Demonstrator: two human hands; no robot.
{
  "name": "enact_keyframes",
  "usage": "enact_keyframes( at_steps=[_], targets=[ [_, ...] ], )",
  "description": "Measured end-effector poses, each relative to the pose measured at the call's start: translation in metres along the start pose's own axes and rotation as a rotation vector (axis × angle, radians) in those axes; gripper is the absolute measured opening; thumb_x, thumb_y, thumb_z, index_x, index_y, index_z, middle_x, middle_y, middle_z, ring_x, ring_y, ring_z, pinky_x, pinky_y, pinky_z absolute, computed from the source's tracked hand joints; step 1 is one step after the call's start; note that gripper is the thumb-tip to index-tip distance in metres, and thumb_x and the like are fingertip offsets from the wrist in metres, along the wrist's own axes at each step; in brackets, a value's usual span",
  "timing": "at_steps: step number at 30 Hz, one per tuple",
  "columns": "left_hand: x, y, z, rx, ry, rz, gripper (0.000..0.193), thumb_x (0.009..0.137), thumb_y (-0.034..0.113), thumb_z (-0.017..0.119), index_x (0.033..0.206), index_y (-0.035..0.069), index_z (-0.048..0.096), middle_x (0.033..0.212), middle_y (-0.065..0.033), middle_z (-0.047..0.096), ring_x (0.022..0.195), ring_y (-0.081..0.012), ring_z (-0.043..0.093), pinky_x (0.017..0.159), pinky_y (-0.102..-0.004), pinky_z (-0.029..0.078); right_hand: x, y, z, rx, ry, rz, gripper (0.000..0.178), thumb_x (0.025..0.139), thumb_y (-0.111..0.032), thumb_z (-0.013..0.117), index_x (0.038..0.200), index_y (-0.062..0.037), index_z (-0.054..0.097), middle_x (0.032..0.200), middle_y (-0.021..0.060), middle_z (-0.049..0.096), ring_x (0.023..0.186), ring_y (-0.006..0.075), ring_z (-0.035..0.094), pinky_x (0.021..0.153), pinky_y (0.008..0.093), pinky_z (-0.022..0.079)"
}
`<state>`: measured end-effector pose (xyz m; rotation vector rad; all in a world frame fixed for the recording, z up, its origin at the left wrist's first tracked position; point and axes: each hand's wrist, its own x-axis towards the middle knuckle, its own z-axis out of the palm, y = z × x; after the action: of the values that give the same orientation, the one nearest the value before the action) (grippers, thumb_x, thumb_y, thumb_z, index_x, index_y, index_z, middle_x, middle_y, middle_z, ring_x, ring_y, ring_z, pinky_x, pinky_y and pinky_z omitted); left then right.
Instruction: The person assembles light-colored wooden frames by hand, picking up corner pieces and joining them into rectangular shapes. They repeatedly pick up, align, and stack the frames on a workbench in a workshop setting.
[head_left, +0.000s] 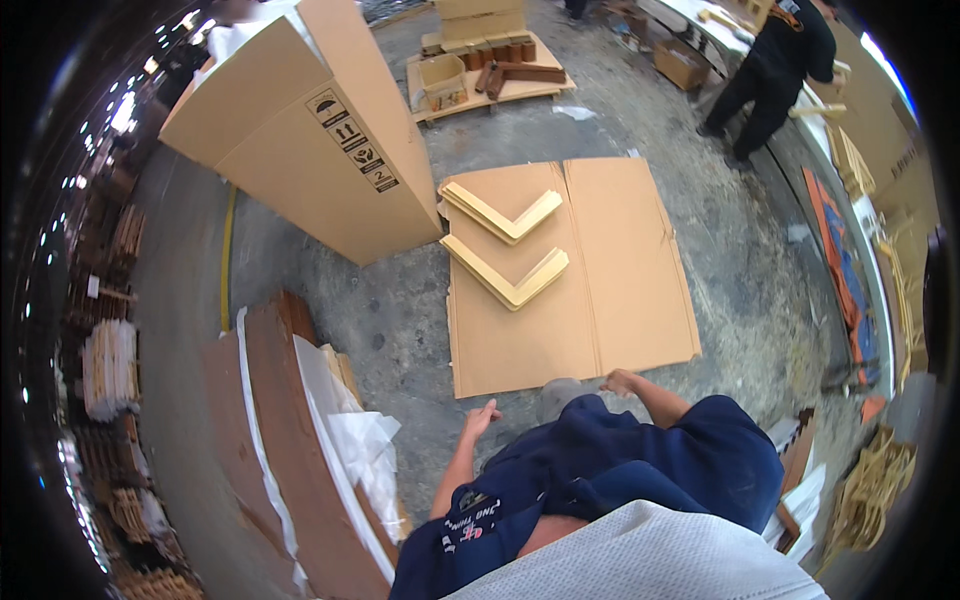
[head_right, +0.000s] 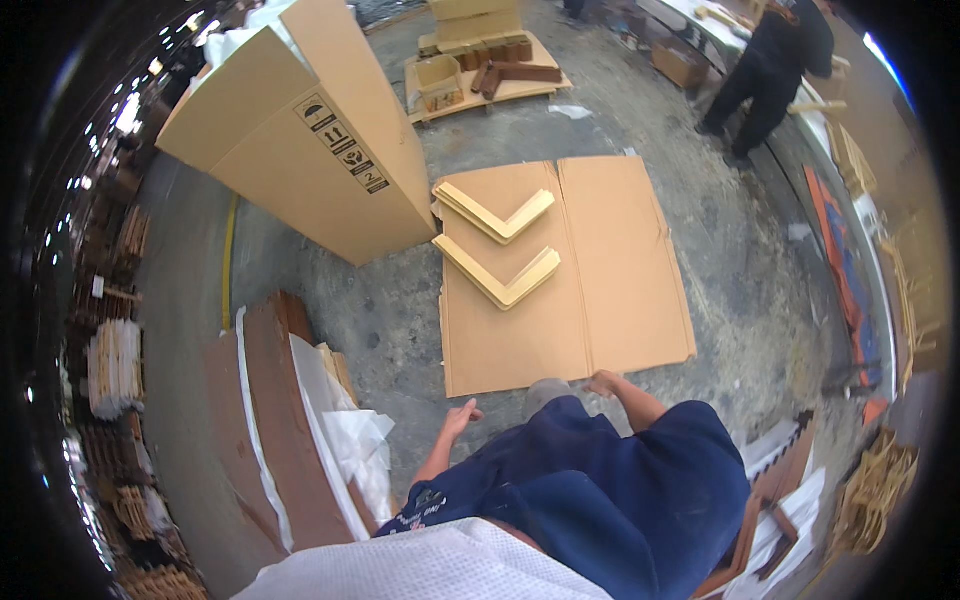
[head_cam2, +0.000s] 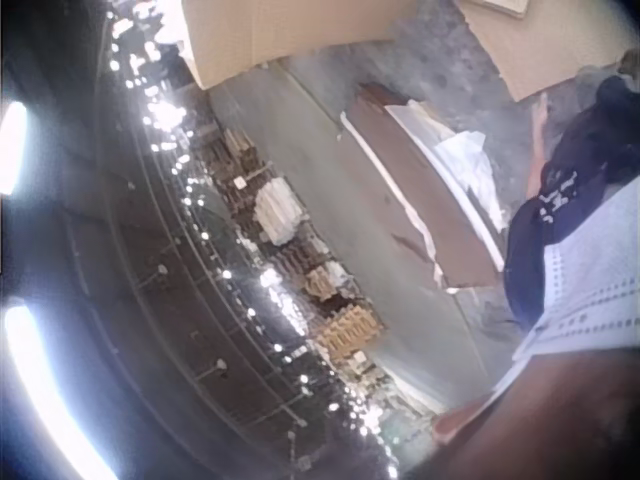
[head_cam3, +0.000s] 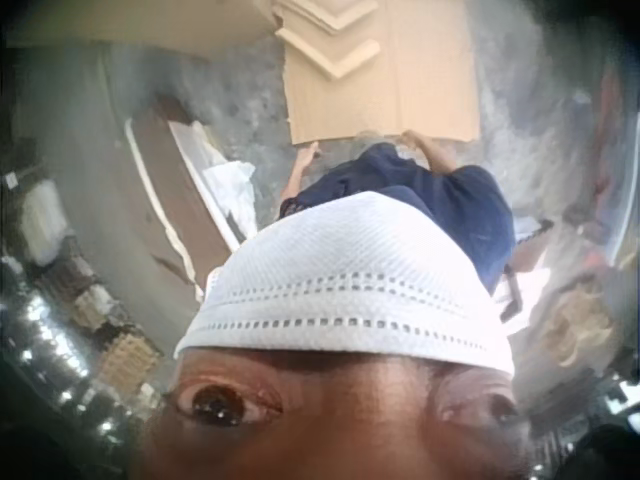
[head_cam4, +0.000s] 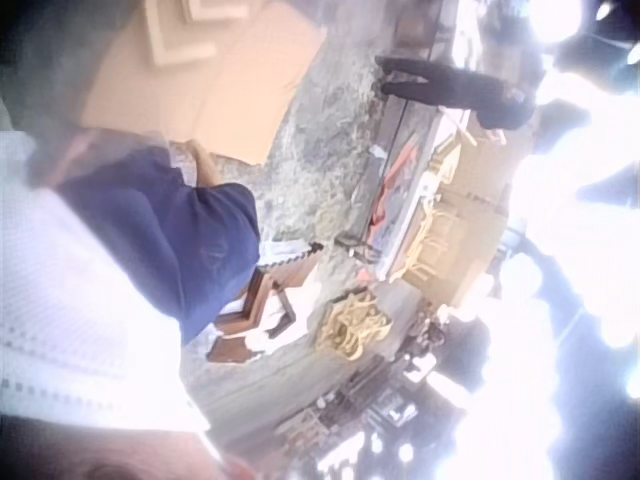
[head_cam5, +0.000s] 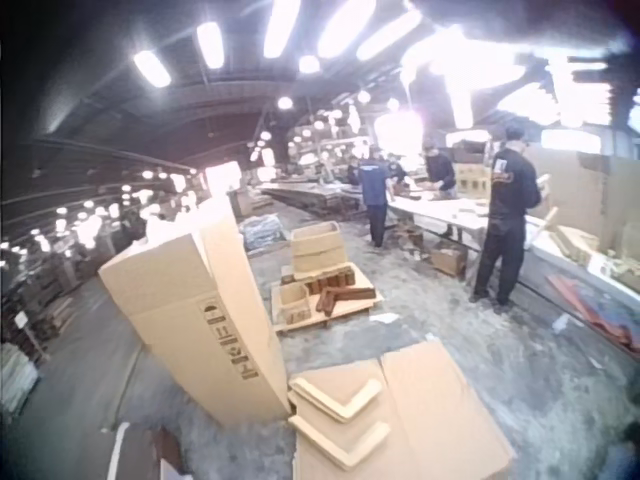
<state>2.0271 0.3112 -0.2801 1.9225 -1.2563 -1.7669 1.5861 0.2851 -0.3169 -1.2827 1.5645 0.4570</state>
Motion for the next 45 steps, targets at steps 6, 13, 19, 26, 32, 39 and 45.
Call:
enact_keyframes(
  at_steps=[6, 13, 19, 26, 32, 39, 45],
  targets=[
    [0.072, -0.023, -0.112, 0.492, -0.158, -0.157, 0.064, 0.092, 0.058, 0.048, 0.094, 0.000, 0.076, 0.094, -0.0200, 0.073, 0.097, -0.0325, 0.068, 0.091, -0.0395, 0.050, -0.048, -0.010, 0.090, 0.388, 0.002, 0.078, 0.052, 0.082, -0.049, 0.063, 0.110, -0.0061, 0.072, 0.108, 0.0168, 0.070, 0.102, 0.0313, 0.064, 0.093, 0.0430, 0.048],
    [0.169, 0.119, -0.167, 0.692, 0.074, 0.171, 0.054, 0.094, 0.050, 0.048, 0.102, 0.000, 0.068, 0.109, -0.0254, 0.065, 0.108, -0.0414, 0.060, 0.089, -0.0462, 0.048, 0.024, -0.093, 0.092, 0.996, 0.146, 0.197, 0.040, 0.091, -0.038, 0.059, 0.114, -0.0062, 0.067, 0.108, 0.0094, 0.067, 0.096, 0.0228, 0.064, 0.076, 0.0350, 0.052],
    [0.333, 0.202, -0.177, 1.083, -0.618, 0.119, 0.060, 0.079, 0.054, 0.069, 0.123, 0.013, 0.067, 0.122, -0.0184, 0.065, 0.117, -0.0334, 0.060, 0.098, -0.0413, 0.046, 0.054, -0.193, 0.055, 1.604, 0.276, 0.166, 0.059, 0.093, -0.040, 0.062, 0.136, -0.0001, 0.051, 0.121, 0.0092, 0.063, 0.112, 0.0205, 0.058, 0.089, 0.0355, 0.049],
    [0.593, 0.215, -0.160, 1.645, -0.917, 0.258, 0.101, 0.068, 0.057, 0.076, 0.145, 0.002, 0.039, 0.151, -0.0190, 0.039, 0.139, -0.0326, 0.038, 0.112, -0.0513, 0.035, 0.196, -0.319, 0.041, 1.875, 0.319, 0.199, 0.067, 0.092, -0.044, 0.062, 0.142, -0.0032, 0.045, 0.136, 0.0152, 0.055, 0.130, 0.0259, 0.047, 0.103, 0.0412, 0.040],
    [0.785, 0.189, -0.068, 1.867, -1.052, 0.288, 0.124, 0.059, 0.069, 0.077, 0.153, 0.009, 0.023, 0.160, -0.0187, 0.018, 0.146, -0.0340, 0.022, 0.116, -0.0543, 0.023, 0.484, -0.398, 0.025, 2.480, 0.153, -0.128, 0.099, 0.089, -0.056, 0.061, 0.154, -0.0005, 0.011, 0.158, 0.0162, 0.023, 0.146, 0.0302, 0.024, 0.113, 0.0507, 0.028],
    [0.823, 0.114, -0.060, 1.534, -1.145, 0.239, 0.119, 0.061, 0.067, 0.077, 0.149, 0.001, 0.032, 0.151, -0.0243, 0.031, 0.141, -0.0401, 0.031, 0.114, -0.0451, 0.032, 0.655, -0.423, 0.001, 2.878, 0.465, -0.280, 0.115, 0.075, -0.078, 0.061, 0.153, -0.0075, 0.015, 0.157, 0.0147, 0.021, 0.146, 0.0305, 0.021, 0.115, 0.0540, 0.024],
    [0.819, 0.097, -0.062, 1.577, -1.244, -0.059, 0.119, 0.064, 0.073, 0.070, 0.148, -0.002, 0.032, 0.148, -0.0229, 0.035, 0.138, -0.0375, 0.035, 0.112, -0.0453, 0.035, 0.658, -0.443, 0.006, 2.972, 0.557, -0.288, 0.121, 0.064, -0.087, 0.056, 0.152, -0.0122, 0.020, 0.155, 0.0091, 0.025, 0.141, 0.0276, 0.029, 0.106, 0.0514, 0.037]
  ],
)
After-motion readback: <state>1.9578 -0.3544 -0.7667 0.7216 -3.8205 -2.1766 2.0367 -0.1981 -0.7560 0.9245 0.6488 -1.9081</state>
